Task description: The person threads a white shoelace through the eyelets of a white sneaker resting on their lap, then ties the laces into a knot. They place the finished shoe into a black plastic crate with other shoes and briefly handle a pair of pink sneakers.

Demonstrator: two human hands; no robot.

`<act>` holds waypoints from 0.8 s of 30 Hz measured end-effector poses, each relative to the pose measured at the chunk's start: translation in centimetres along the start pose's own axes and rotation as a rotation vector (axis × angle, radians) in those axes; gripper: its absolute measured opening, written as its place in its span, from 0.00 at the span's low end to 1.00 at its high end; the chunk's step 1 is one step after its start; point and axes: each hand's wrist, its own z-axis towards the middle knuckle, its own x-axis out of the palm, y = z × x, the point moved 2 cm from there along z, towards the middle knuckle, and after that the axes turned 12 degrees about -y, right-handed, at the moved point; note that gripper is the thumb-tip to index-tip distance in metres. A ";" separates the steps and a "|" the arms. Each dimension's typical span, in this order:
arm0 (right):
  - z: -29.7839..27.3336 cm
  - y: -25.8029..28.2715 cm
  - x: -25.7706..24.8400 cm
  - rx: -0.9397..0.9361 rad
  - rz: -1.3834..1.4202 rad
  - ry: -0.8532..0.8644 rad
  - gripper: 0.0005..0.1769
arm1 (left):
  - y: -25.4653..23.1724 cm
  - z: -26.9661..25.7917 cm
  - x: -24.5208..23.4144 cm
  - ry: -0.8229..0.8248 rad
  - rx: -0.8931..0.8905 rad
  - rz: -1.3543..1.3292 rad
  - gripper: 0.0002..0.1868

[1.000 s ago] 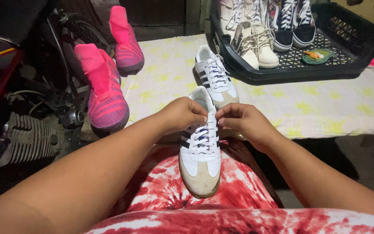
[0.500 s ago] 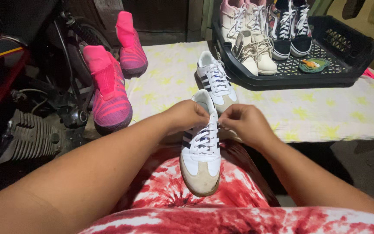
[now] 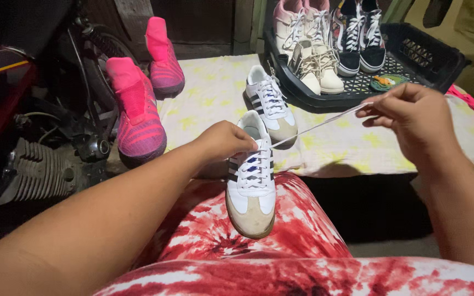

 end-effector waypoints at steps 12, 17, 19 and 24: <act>0.2 5.3 0.8 -0.331 0.121 -0.075 0.08 | -0.9 -2.1 -1.4 -0.291 0.209 0.256 0.16; -0.2 6.9 2.3 -0.392 0.144 0.015 0.05 | 0.6 -2.9 -0.2 -0.271 0.225 0.278 0.22; -0.1 7.6 3.0 -0.374 0.245 0.055 0.07 | 1.0 -2.4 -0.6 -0.296 0.195 0.213 0.20; -0.2 8.9 5.9 -0.315 0.263 0.083 0.07 | -0.4 0.2 -2.7 -0.325 0.200 -0.018 0.17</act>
